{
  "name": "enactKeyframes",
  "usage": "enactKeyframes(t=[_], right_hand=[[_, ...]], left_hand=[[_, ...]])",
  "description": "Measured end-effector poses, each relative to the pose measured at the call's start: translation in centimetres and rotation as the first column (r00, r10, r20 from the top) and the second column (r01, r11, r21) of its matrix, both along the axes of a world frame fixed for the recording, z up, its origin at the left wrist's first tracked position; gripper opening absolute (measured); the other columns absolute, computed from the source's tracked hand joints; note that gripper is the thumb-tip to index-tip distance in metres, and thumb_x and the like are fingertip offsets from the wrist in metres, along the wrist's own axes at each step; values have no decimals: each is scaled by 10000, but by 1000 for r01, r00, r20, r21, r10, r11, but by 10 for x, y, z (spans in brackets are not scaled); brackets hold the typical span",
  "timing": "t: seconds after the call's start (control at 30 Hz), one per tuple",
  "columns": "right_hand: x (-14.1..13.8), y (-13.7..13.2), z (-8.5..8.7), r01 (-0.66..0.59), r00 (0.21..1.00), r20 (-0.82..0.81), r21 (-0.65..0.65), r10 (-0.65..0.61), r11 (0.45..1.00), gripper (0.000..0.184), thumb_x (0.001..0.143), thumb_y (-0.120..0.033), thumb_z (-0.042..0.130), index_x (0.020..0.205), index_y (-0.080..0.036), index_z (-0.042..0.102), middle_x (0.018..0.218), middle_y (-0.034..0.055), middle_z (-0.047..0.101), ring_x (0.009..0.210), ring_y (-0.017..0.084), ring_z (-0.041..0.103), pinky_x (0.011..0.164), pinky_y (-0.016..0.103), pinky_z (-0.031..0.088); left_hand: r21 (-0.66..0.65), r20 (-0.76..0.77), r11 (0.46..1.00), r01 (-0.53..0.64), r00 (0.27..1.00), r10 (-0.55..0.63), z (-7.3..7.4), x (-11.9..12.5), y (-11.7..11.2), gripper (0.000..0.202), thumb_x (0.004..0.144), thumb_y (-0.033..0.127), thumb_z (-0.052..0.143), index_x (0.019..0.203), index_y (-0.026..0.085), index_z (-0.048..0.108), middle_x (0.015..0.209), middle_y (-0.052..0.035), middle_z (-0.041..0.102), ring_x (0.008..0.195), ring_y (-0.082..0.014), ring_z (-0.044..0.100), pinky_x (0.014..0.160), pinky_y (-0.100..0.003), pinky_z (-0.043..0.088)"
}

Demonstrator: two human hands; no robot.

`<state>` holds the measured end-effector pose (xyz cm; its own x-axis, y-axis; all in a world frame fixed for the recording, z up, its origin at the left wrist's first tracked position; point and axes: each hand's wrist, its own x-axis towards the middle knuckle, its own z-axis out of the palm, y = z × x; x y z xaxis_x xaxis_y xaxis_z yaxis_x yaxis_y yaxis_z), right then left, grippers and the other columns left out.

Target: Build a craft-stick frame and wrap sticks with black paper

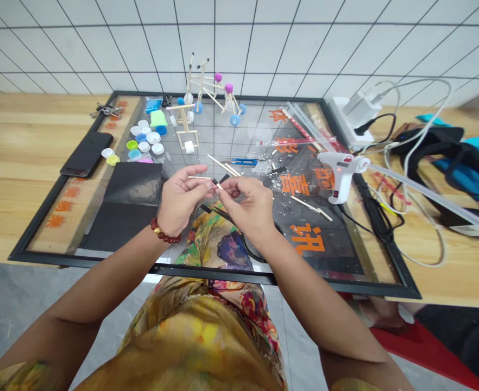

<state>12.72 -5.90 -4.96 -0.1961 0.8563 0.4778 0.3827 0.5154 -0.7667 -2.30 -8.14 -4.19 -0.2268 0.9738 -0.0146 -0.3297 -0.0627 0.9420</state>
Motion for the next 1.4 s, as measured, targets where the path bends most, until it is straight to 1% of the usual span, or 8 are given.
enactKeyframes(t=[0.3,0.5,0.63,0.9,1.13,1.23,1.33,1.4], right_hand=[[1,0,0,20,998,56,52,-23,998,97,825,-297,699,767,-219,694,723,10,709,660,152,623,697,324,521],[1,-1,1,4,998,58,76,-9,997,96,826,-272,685,749,-214,689,703,8,699,663,154,617,704,329,514],[2,0,1,6,999,33,62,-8,998,123,835,-311,698,758,-214,696,722,8,706,664,148,615,692,316,511],[1,-1,3,8,1000,-22,19,-8,1000,115,798,-291,728,727,-205,699,699,3,706,656,139,613,643,284,499],[1,0,1,3,998,-62,-37,-6,999,111,760,-268,757,700,-194,700,649,-6,685,585,114,581,569,253,461],[1,2,2,11,997,-73,-51,-15,999,121,749,-276,777,695,-195,705,648,-7,687,589,113,577,594,259,467],[0,3,5,-22,985,-172,-125,0,992,142,732,-317,807,725,-202,724,694,-7,710,624,117,596,636,266,489],[0,4,6,-87,963,-266,-211,28,974,164,720,-344,820,751,-207,735,717,-8,718,647,120,610,662,272,503]], left_hand=[[136,-313,988,-79,943,118,0,4,-6,381,711,85,732,1065,218,692,799,5,769,749,-148,736,751,-258,587],[177,-332,982,-66,935,123,1,5,-6,399,704,86,742,1080,208,695,794,5,769,744,-143,734,756,-252,598],[211,-363,976,-51,923,126,-1,5,-7,398,740,116,731,1127,188,675,818,-12,777,766,-141,738,763,-243,604],[360,-520,932,-32,823,229,-7,5,-9,419,814,139,652,1230,188,631,879,-15,791,823,-136,754,824,-250,609],[358,-580,933,-32,775,250,-10,5,-11,432,824,128,635,1246,217,634,907,-1,793,842,-126,751,823,-232,598],[358,-556,933,-16,799,227,-10,6,-11,441,823,126,637,1255,216,631,921,-4,791,848,-125,747,831,-233,594],[313,-449,950,-17,879,163,-9,6,-9,457,833,135,639,1281,214,604,957,-18,785,896,-138,744,848,-253,593],[268,-357,963,-26,926,125,-8,6,-7,436,834,141,646,1262,211,607,971,-28,780,924,-149,741,850,-268,593]])
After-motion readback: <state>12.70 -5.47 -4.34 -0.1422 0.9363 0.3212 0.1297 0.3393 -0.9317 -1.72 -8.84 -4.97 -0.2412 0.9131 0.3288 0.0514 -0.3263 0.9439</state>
